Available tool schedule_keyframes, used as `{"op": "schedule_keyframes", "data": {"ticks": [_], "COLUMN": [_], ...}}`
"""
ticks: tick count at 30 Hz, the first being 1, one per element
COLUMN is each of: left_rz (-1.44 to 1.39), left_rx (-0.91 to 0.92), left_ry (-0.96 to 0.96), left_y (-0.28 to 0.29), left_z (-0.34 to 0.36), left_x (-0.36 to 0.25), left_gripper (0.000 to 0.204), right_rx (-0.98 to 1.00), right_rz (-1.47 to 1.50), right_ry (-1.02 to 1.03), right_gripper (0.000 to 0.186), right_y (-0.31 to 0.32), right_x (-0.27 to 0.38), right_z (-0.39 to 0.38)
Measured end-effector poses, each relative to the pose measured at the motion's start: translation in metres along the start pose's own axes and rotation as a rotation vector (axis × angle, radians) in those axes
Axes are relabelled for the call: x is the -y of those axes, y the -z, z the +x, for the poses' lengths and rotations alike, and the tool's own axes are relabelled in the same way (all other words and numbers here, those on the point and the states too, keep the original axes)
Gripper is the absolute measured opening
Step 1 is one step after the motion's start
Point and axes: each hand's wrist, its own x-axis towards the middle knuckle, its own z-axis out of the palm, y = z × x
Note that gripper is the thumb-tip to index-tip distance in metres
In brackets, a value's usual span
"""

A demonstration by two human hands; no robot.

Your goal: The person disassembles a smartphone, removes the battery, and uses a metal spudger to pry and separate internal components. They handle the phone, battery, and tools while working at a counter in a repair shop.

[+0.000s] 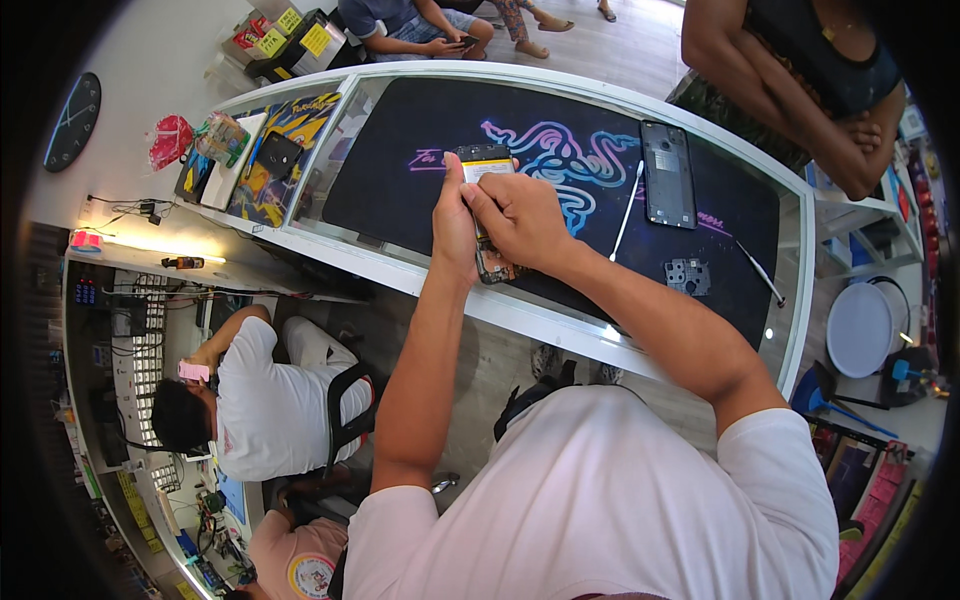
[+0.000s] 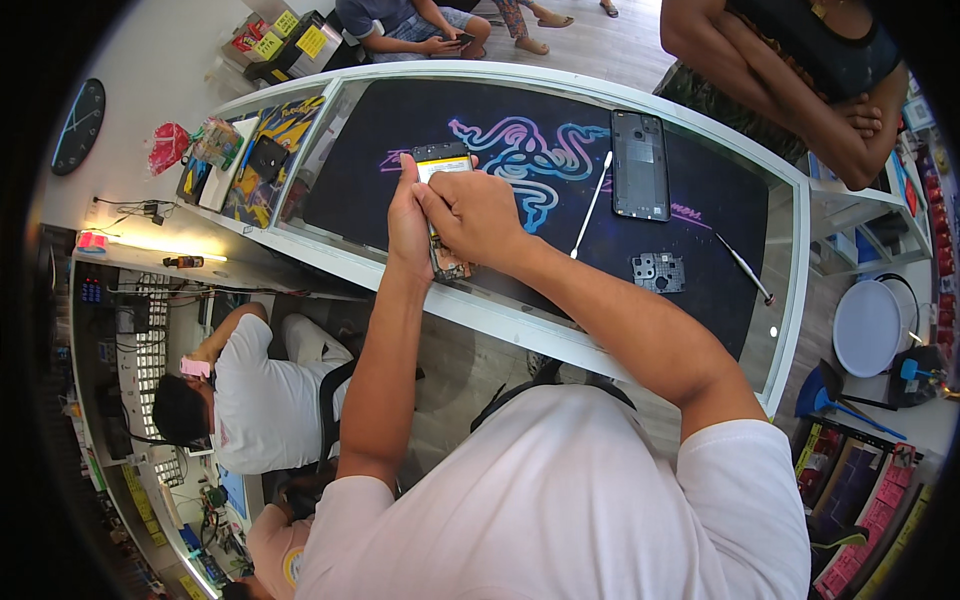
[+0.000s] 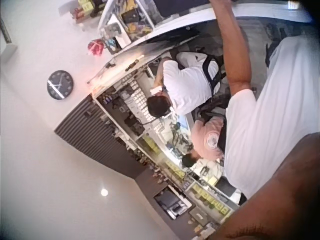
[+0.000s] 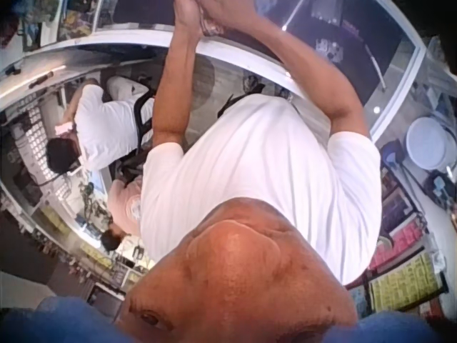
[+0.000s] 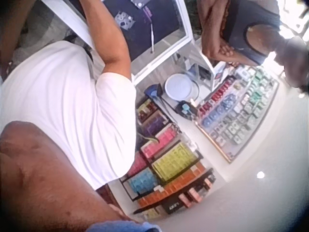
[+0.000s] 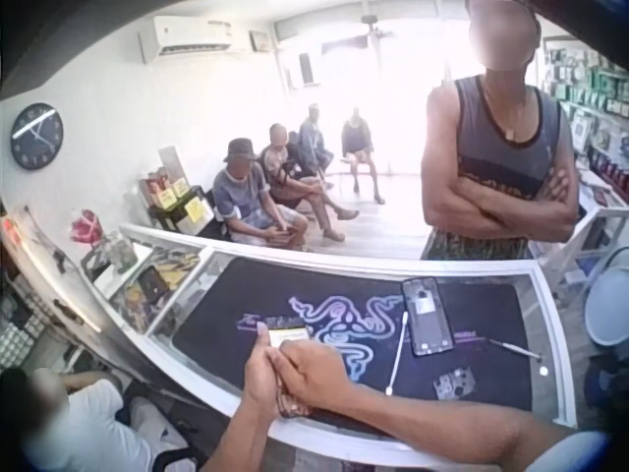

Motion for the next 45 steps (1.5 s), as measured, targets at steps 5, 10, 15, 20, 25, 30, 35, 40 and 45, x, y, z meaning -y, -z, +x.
{"op": "schedule_keyframes", "data": {"ticks": [5, 10, 15, 20, 25, 30, 35, 40, 45], "left_rz": [0.013, 0.011, 0.049, 0.078, 0.043, -0.024, -0.141, -0.119, -0.202], "left_rx": [-0.032, -0.067, -0.096, -0.088, -0.026, -0.066, 0.064, 0.069, 0.071], "left_ry": [-0.001, 0.004, 0.018, 0.056, 0.07, 0.085, 0.108, 0.087, 0.069], "left_y": [-0.005, -0.008, -0.001, -0.005, 0.004, -0.005, 0.011, 0.006, -0.003], "left_z": [0.0, 0.002, 0.002, 0.0, 0.004, 0.002, 0.003, 0.003, -0.003], "left_x": [-0.003, -0.001, -0.004, -0.009, -0.007, -0.009, -0.008, -0.009, -0.011], "left_gripper": [0.081, 0.08, 0.072, 0.066, 0.068, 0.076, 0.079, 0.08, 0.086], "right_rx": [0.027, 0.167, 0.401, 0.484, 0.465, 0.265, 0.371, 0.305, 0.479], "right_rz": [-0.007, 0.038, 0.08, 0.125, 0.189, 0.088, -0.009, -0.025, -0.249], "right_ry": [0.001, -0.069, -0.177, -0.321, -0.313, -0.074, 0.115, 0.177, -0.18], "right_gripper": [0.042, 0.047, 0.052, 0.055, 0.052, 0.033, 0.022, 0.024, 0.037], "right_y": [0.0, 0.01, 0.029, 0.04, 0.041, 0.042, 0.06, 0.055, 0.049], "right_x": [-0.005, -0.009, 0.0, 0.002, -0.003, -0.006, -0.006, -0.006, 0.028], "right_z": [0.001, 0.007, 0.025, 0.026, 0.028, 0.025, 0.024, 0.013, 0.017]}}
